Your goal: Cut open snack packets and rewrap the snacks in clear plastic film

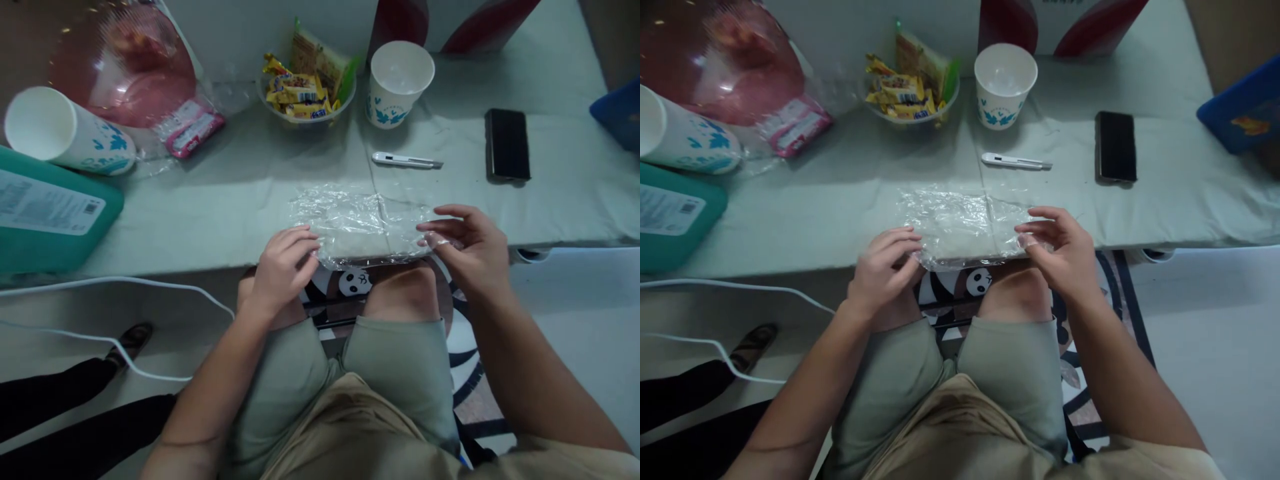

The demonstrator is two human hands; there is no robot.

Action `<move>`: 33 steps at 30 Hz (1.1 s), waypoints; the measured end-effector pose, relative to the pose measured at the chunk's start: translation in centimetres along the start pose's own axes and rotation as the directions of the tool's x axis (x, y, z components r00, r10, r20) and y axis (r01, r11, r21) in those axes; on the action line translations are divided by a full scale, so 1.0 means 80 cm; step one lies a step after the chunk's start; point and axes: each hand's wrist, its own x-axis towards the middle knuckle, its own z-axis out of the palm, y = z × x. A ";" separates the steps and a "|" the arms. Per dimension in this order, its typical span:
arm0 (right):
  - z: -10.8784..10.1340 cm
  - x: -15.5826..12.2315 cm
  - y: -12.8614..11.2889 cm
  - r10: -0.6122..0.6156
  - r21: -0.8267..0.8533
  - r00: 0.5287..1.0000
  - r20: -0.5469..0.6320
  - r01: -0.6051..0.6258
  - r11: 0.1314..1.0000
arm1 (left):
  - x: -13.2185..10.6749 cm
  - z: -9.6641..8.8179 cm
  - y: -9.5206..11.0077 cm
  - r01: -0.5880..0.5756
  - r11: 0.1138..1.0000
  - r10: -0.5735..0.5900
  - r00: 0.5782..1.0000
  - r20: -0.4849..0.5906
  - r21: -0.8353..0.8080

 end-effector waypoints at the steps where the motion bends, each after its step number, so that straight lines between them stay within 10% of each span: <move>1: -0.001 -0.001 0.006 0.002 0.053 1.000 -0.007 -0.001 0.999 | 0.005 -0.005 -0.002 0.053 0.994 -0.056 0.998 -0.033 -0.100; 5: -0.003 -0.009 0.029 -0.022 0.067 0.997 0.076 0.016 0.998 | 0.026 -0.025 0.001 0.269 0.868 -0.310 0.950 -0.032 -0.416; 13: 0.006 0.014 0.035 -0.001 0.114 0.993 0.118 -0.012 0.993 | 0.069 -0.036 -0.014 0.303 0.849 -0.233 0.950 0.209 -0.433; 20: 0.020 0.026 0.045 0.075 0.307 0.993 0.090 -0.099 0.947 | 0.089 -0.033 -0.018 0.512 0.624 -0.562 0.819 0.116 -0.591; 26: 0.013 0.009 0.005 -0.003 0.161 0.978 0.210 -0.032 0.986 | 0.084 -0.052 -0.023 0.489 0.666 -0.456 0.865 0.212 -0.563; 33: 0.013 0.009 0.000 -0.261 -0.017 0.777 0.573 0.330 0.944 | 0.066 -0.048 -0.037 0.341 0.825 -0.205 0.924 0.324 -0.451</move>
